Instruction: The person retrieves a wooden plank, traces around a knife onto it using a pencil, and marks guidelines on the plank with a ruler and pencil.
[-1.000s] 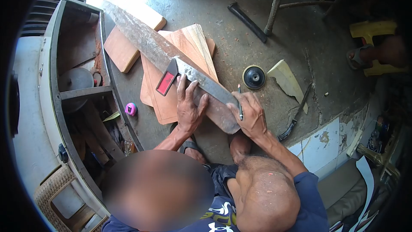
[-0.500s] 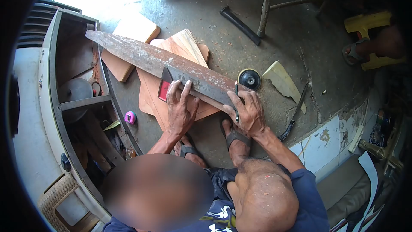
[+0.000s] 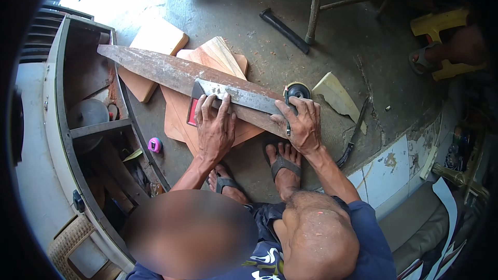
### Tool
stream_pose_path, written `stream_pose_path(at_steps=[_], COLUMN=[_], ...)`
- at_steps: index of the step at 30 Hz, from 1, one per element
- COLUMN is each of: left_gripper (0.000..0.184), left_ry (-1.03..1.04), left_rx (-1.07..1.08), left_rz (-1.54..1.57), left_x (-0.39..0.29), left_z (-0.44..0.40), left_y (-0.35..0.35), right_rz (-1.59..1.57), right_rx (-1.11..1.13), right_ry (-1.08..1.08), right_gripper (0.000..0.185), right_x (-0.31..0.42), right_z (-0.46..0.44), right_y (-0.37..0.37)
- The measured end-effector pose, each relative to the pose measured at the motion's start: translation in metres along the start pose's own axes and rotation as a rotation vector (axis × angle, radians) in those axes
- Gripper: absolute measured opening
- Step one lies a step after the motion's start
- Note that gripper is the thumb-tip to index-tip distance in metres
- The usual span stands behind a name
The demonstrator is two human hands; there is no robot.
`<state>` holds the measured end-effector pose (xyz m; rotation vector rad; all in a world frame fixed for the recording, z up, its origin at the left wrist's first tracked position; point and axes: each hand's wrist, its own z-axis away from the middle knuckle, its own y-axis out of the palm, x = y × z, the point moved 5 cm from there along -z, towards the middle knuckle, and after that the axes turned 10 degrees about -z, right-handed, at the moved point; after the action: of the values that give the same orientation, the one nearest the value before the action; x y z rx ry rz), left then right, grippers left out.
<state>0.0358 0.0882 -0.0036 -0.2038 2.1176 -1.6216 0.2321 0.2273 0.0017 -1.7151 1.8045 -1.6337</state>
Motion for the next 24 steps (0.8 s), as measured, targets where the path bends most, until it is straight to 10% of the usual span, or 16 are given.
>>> stream_pose_path(at_steps=[24], left_gripper=[0.047], left_ry=[-0.209], left_rx=[-0.008], left_rz=[0.129], left_x=[0.051], left_z=[-0.010], left_y=[-0.012], right_rz=[-0.189], right_rx=[-0.122], right_ry=[0.114], right_gripper=[0.041], right_x=[-0.009], right_z=[0.009], right_y=[0.003])
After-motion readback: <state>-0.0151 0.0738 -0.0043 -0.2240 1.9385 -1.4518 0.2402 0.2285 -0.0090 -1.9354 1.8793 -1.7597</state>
